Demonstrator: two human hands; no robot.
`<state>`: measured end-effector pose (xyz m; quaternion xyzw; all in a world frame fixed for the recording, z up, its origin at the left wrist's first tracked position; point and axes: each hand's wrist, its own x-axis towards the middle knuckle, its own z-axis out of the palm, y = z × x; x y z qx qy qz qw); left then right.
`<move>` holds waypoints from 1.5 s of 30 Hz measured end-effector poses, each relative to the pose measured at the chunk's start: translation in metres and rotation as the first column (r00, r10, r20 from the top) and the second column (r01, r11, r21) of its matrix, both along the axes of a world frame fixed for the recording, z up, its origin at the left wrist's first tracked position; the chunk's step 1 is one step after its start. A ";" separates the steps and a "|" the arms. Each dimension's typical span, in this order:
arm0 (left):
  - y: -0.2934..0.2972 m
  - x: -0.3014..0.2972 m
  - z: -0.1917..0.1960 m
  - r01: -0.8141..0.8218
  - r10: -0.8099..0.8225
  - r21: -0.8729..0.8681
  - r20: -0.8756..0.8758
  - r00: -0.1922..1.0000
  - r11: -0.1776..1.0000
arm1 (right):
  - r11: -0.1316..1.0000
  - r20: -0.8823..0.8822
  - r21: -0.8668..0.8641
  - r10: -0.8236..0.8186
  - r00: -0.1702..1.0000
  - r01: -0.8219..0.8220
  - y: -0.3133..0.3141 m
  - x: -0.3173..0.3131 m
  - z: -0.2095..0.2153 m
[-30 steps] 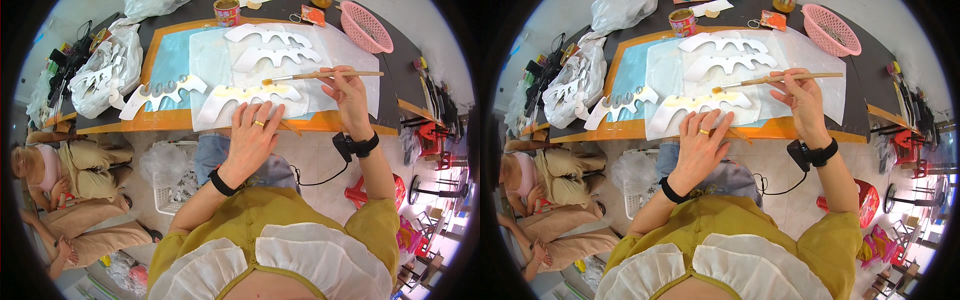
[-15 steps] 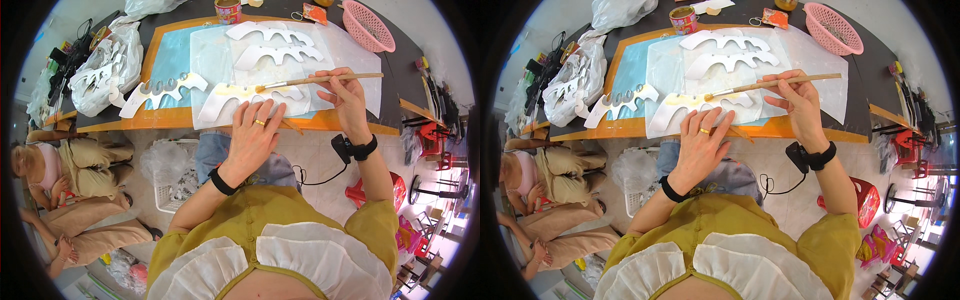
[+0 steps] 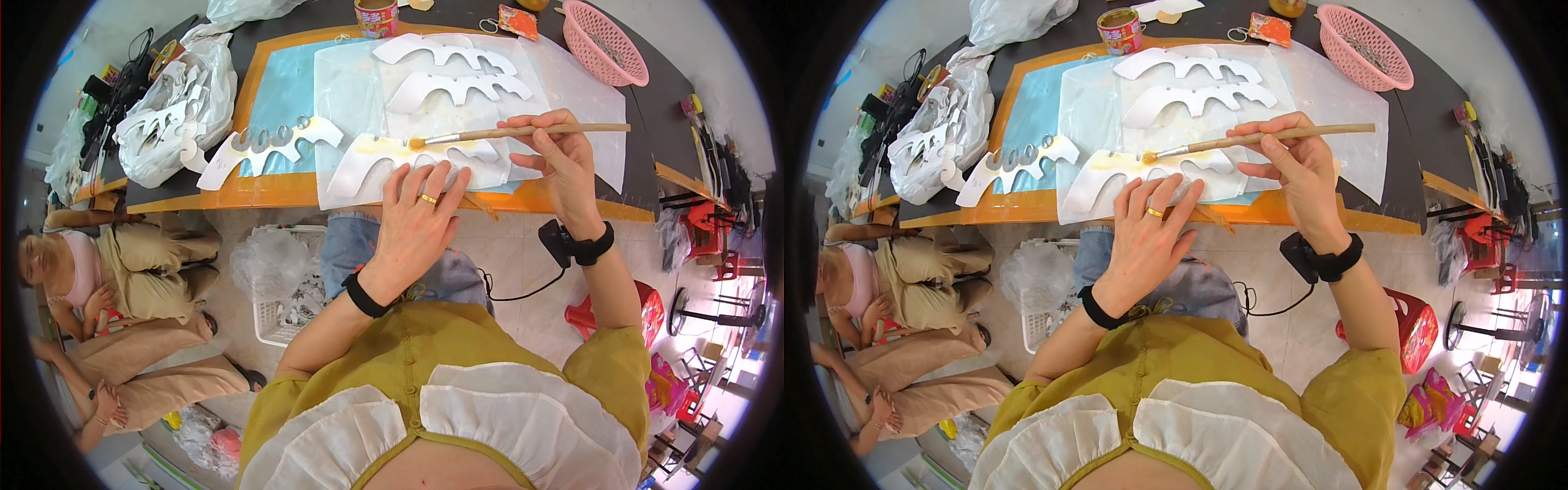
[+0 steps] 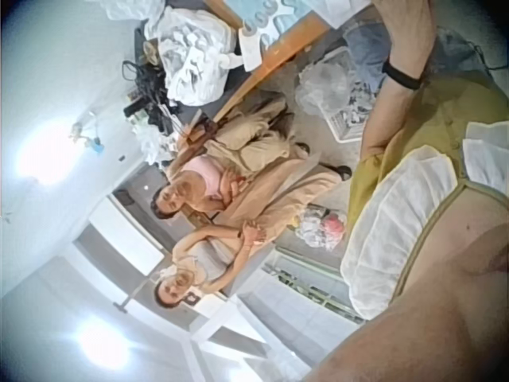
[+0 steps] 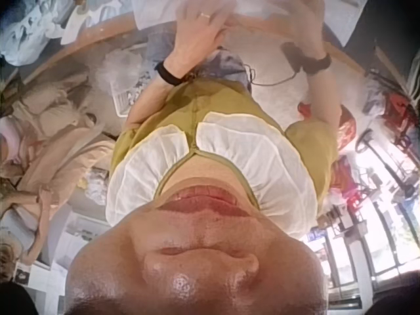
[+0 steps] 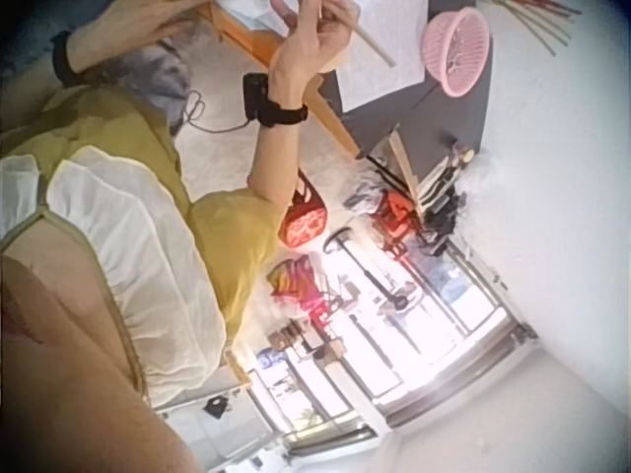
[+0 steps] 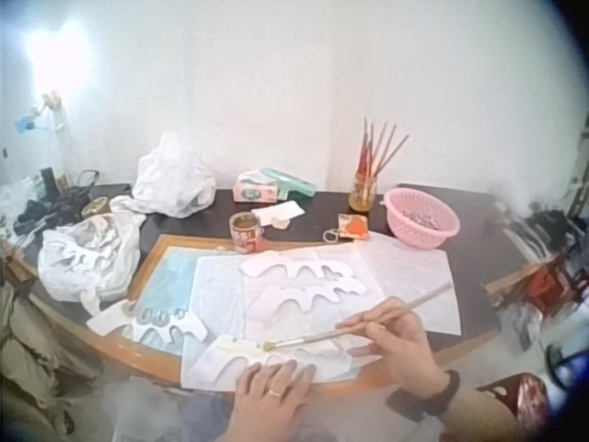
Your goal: Applying adhesive or paint to white shoe components using a brush on a workshop table.
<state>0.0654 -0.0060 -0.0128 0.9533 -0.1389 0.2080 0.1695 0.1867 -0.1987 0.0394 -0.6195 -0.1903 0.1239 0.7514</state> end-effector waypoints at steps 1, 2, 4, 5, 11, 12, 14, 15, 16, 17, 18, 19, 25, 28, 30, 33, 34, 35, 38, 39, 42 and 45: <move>0.000 0.000 0.000 0.001 -0.001 0.002 0.002 1.000 1.000 | 1.000 0.000 0.001 0.000 1.000 0.000 0.001 0.000 -0.001; 0.001 0.000 0.000 -0.001 0.001 0.002 0.003 1.000 1.000 | 1.000 0.011 0.003 -0.015 1.000 0.015 0.002 0.001 -0.001; 0.001 0.000 -0.001 0.015 -0.015 -0.004 0.010 1.000 1.000 | 1.000 0.023 0.005 -0.027 0.999 0.027 0.001 0.001 -0.001; 0.000 0.000 -0.001 0.011 -0.011 -0.005 0.010 1.000 1.000 | 0.999 0.048 -0.014 -0.038 0.998 0.038 -0.004 0.001 0.000; -0.001 -0.005 0.002 -0.011 0.010 -0.028 -0.027 1.000 1.000 | 0.998 0.075 -0.062 0.028 0.997 -0.023 -0.003 -0.004 0.003; -0.001 -0.005 0.001 -0.016 0.015 -0.026 -0.023 1.000 1.000 | 0.997 0.070 -0.054 0.060 0.996 -0.056 0.001 -0.005 0.004; 0.000 -0.005 0.001 -0.022 0.021 -0.022 -0.019 1.000 1.000 | 0.998 0.079 -0.039 0.058 0.995 -0.055 0.009 -0.005 0.003; 0.000 -0.005 0.000 -0.014 0.013 -0.019 -0.014 1.000 1.000 | 0.998 0.087 -0.025 0.057 0.995 -0.055 0.011 -0.005 0.003; 0.000 -0.005 0.000 -0.006 0.006 -0.016 -0.009 1.000 1.000 | 0.998 0.087 -0.024 0.058 0.995 -0.056 0.012 -0.004 0.002; 0.001 -0.005 0.001 -0.010 0.009 -0.015 -0.010 1.000 1.000 | 0.999 0.099 -0.021 0.043 0.994 -0.041 0.012 -0.003 0.001; 0.001 -0.005 0.001 -0.004 0.003 -0.013 -0.015 1.000 1.000 | 0.999 0.111 -0.018 0.028 0.993 -0.027 0.012 -0.003 0.001; 0.001 -0.006 0.001 0.003 -0.003 -0.011 -0.021 1.000 1.000 | 0.999 0.110 -0.018 0.031 0.993 -0.029 0.010 -0.002 0.001; 0.002 -0.007 -0.003 -0.009 0.009 0.007 -0.028 1.000 1.000 | 0.997 0.064 -0.066 0.052 0.997 -0.047 0.007 -0.005 0.002; 0.002 -0.006 0.000 0.003 -0.003 -0.004 -0.029 1.000 1.000 | 0.997 0.068 -0.004 0.079 0.995 -0.079 0.017 -0.004 -0.001; 0.004 -0.006 0.000 0.004 -0.004 0.000 -0.032 0.999 1.000 | 0.997 0.096 0.005 0.073 0.993 -0.073 0.023 -0.002 -0.001; 0.004 -0.005 -0.002 0.003 -0.003 0.004 -0.022 1.000 1.000 | 0.998 0.083 0.017 0.066 0.994 -0.067 0.025 -0.002 -0.002; 0.005 -0.005 -0.003 0.002 -0.002 0.005 -0.011 1.000 1.000 | 0.997 0.084 0.017 0.071 0.994 -0.072 0.024 -0.002 -0.001; 0.005 -0.005 -0.003 -0.006 0.006 0.007 -0.012 1.000 1.000 | 0.997 0.090 -0.005 0.080 0.993 -0.080 0.022 -0.004 0.002; 0.004 -0.005 -0.003 -0.005 0.005 -0.004 -0.007 1.000 1.000 | 0.994 0.094 -0.026 0.109 0.990 -0.107 0.028 -0.009 0.006; 0.004 -0.005 -0.004 -0.003 0.003 -0.006 -0.002 1.000 1.000 | 0.993 0.093 -0.027 0.119 0.989 -0.117 0.032 -0.009 0.007; 0.004 -0.006 -0.006 -0.002 0.002 -0.003 0.005 1.000 1.000 | 0.989 0.066 0.006 0.147 0.987 -0.148 0.046 -0.004 0.003; 0.004 -0.007 -0.005 -0.006 0.006 0.009 0.001 1.000 1.000 | 0.987 0.076 0.025 0.159 0.984 -0.162 0.054 -0.005 0.006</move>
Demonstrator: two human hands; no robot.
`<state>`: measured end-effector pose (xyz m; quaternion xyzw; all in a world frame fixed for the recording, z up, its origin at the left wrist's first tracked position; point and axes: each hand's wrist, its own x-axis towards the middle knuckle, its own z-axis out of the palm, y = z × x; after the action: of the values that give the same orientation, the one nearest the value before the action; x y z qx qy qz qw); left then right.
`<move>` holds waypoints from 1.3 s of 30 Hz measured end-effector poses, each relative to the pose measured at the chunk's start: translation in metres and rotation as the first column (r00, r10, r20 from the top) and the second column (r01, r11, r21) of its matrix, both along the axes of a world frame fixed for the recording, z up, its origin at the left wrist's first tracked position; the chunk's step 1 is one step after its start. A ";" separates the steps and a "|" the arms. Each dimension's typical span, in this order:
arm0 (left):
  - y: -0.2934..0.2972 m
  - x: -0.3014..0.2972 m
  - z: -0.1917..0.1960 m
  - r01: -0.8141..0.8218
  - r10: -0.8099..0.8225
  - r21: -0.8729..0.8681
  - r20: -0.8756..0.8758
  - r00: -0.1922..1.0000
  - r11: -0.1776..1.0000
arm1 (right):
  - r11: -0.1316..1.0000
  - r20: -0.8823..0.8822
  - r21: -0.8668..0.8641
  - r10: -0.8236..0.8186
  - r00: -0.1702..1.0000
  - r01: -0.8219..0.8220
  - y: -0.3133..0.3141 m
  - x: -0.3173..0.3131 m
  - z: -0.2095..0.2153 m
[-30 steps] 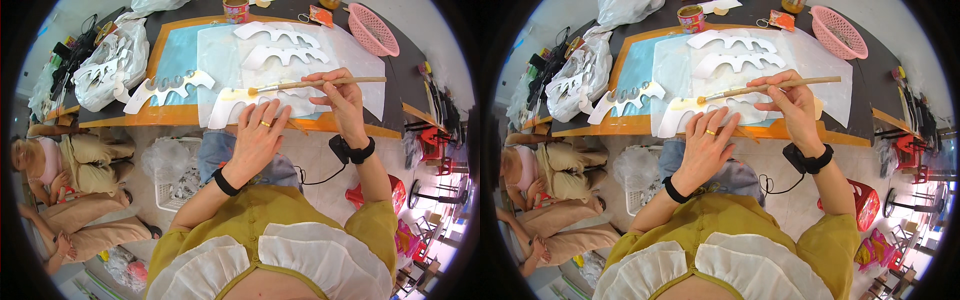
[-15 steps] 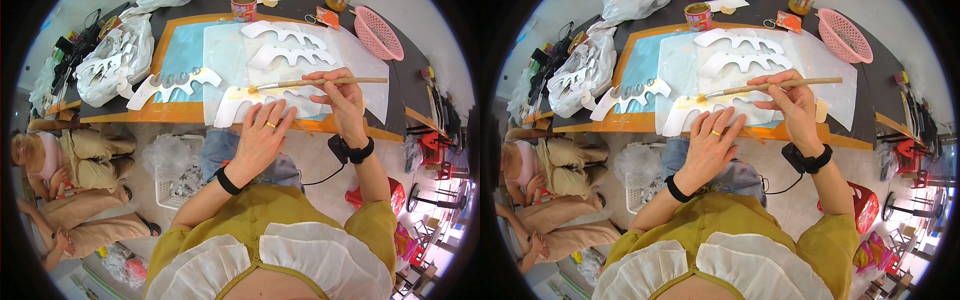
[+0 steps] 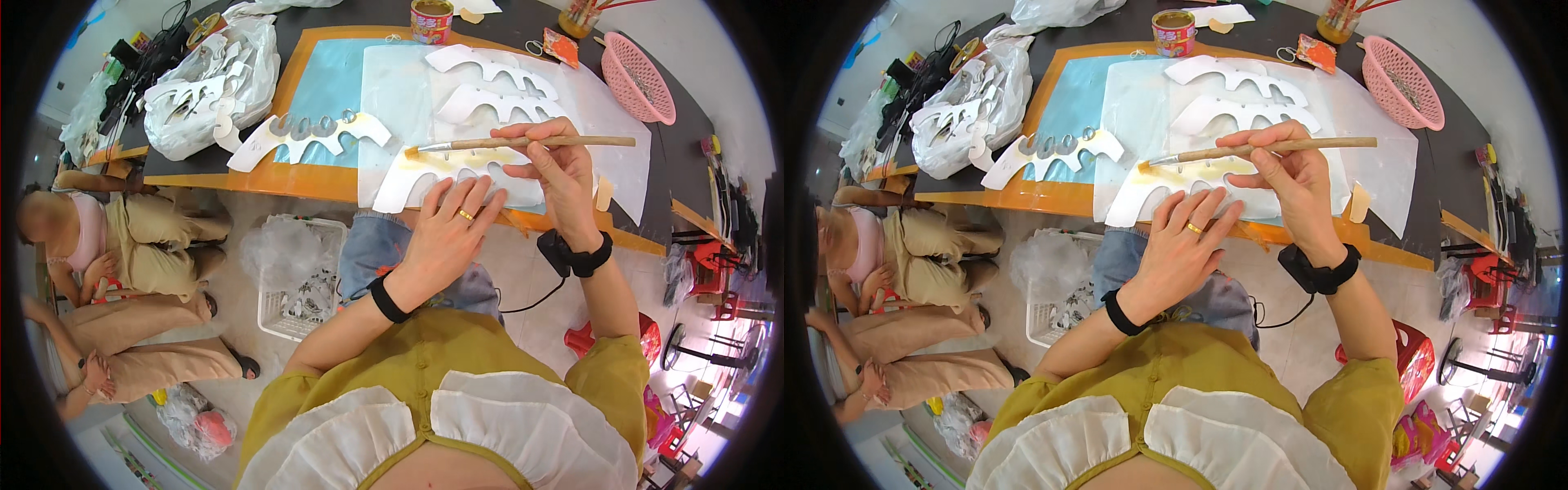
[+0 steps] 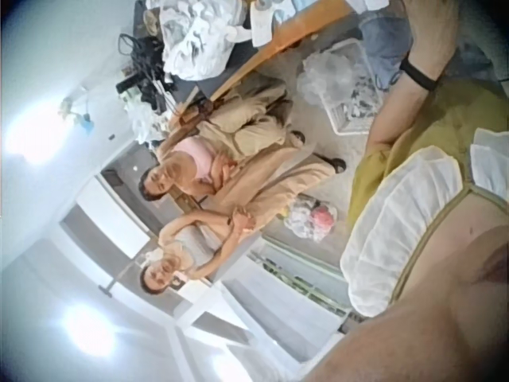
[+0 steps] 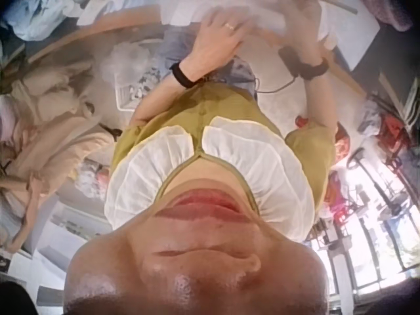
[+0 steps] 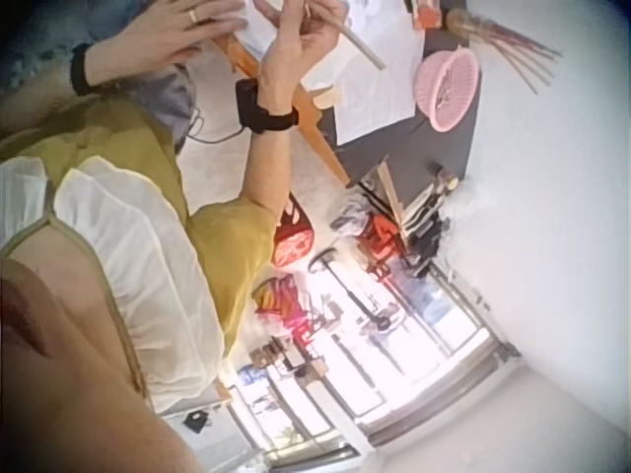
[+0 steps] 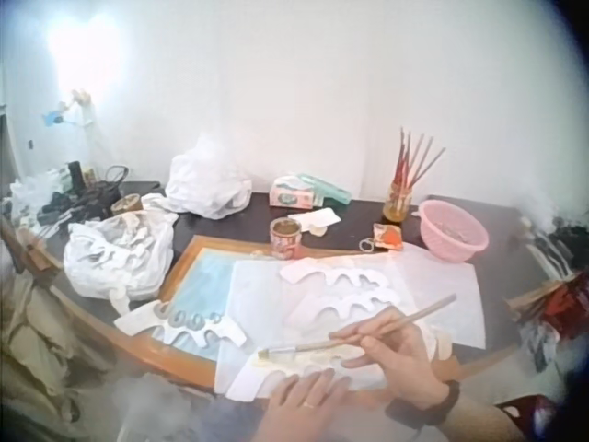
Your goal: Applying adhesive or paint to white shoe components using a brush on a workshop table.
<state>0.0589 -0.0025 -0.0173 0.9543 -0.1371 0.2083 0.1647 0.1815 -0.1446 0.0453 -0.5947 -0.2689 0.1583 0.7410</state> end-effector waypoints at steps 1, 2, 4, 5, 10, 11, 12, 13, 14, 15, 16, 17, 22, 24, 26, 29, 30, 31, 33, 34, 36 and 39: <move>0.000 0.000 0.000 -0.002 0.002 0.011 0.000 1.000 1.000 | 1.000 -0.003 -0.001 0.004 1.000 -0.004 0.001 -0.001 0.001; 0.000 0.000 0.000 -0.004 0.004 0.008 -0.001 1.000 1.000 | 0.999 0.011 -0.023 0.034 0.999 -0.034 0.000 -0.003 0.002; 0.000 0.000 -0.002 -0.009 0.009 0.010 0.011 1.000 1.000 | 0.997 0.023 -0.048 0.065 0.998 -0.064 0.000 -0.004 0.003; 0.000 0.000 -0.001 -0.008 0.008 0.008 0.009 1.000 1.000 | 0.998 0.033 -0.039 0.044 0.998 -0.043 0.001 -0.004 0.002; 0.001 0.001 0.001 0.001 -0.001 -0.005 -0.007 1.000 1.000 | 0.999 0.055 -0.031 0.011 0.998 -0.009 0.007 -0.003 0.001; 0.001 0.001 0.001 0.002 -0.002 -0.006 -0.007 1.000 1.000 | 0.999 0.065 -0.026 0.029 0.997 -0.027 0.008 -0.006 0.002; 0.000 0.001 0.001 0.003 -0.003 -0.014 0.006 1.000 1.000 | 0.999 0.075 -0.022 0.046 0.996 -0.045 0.007 -0.008 0.002; 0.000 0.001 0.001 0.005 -0.004 -0.023 0.020 1.000 1.000 | 0.999 0.074 -0.023 0.045 0.996 -0.044 0.006 -0.009 0.002; 0.000 0.001 0.001 0.004 -0.004 -0.023 0.018 1.000 1.000 | 0.998 0.059 -0.014 0.067 0.996 -0.067 0.004 -0.010 0.001; 0.000 0.001 0.001 0.003 -0.002 -0.017 0.022 1.000 1.000 | 0.996 0.043 -0.004 0.090 0.995 -0.090 0.003 -0.010 0.000; 0.001 0.001 0.001 0.001 -0.001 -0.012 0.026 1.000 1.000 | 0.996 0.041 -0.004 0.091 0.995 -0.091 0.002 -0.009 0.000; 0.000 0.001 0.001 0.003 -0.002 -0.012 0.023 1.000 1.000 | 0.998 0.050 -0.001 0.065 0.997 -0.065 0.001 -0.008 0.000; 0.000 0.001 0.001 -0.001 0.001 -0.008 -0.004 1.000 1.000 | 1.000 0.082 -0.027 0.004 0.997 -0.002 -0.001 -0.006 0.002; 0.000 0.001 0.001 -0.001 0.001 -0.003 -0.004 1.000 1.000 | 0.999 0.095 -0.036 -0.020 0.995 0.024 -0.005 -0.004 0.000; 0.000 0.001 0.001 0.000 0.000 0.001 -0.004 1.000 1.000 | 0.999 0.091 -0.040 -0.023 0.996 0.027 -0.007 -0.004 -0.001; 0.000 0.001 0.002 0.000 0.000 -0.001 -0.011 1.000 1.000 | 0.998 0.098 -0.052 -0.030 0.995 0.035 -0.010 -0.006 0.001; 0.000 0.001 0.001 0.001 -0.001 -0.003 -0.007 1.000 1.000 | 0.997 0.110 -0.060 -0.033 0.993 0.040 -0.010 -0.006 0.002; 0.000 0.002 0.001 0.003 -0.003 -0.005 -0.002 1.000 1.000 | 0.997 0.109 -0.061 -0.034 0.993 0.041 -0.012 -0.006 0.003; 0.000 0.001 0.000 -0.004 0.004 0.002 -0.003 1.000 1.000 | 0.995 0.139 -0.079 -0.041 0.989 0.052 -0.015 -0.005 0.005; 0.000 0.001 0.000 -0.009 0.009 0.009 -0.001 1.000 1.000 | 0.995 0.137 -0.080 -0.040 0.990 0.051 -0.015 -0.005 0.006; -0.001 0.001 0.001 -0.005 0.005 0.001 -0.003 1.000 1.000 | 0.993 0.152 -0.091 -0.054 0.987 0.069 -0.019 -0.007 0.009; -0.002 0.000 0.001 -0.006 0.006 -0.003 -0.003 1.000 1.000 | 0.996 0.129 -0.053 -0.062 0.990 0.069 -0.021 -0.011 0.010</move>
<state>0.0585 -0.0043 -0.0160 0.9548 -0.1339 0.2076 0.1655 0.1706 -0.1655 0.0558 -0.6329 -0.2914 0.1033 0.7098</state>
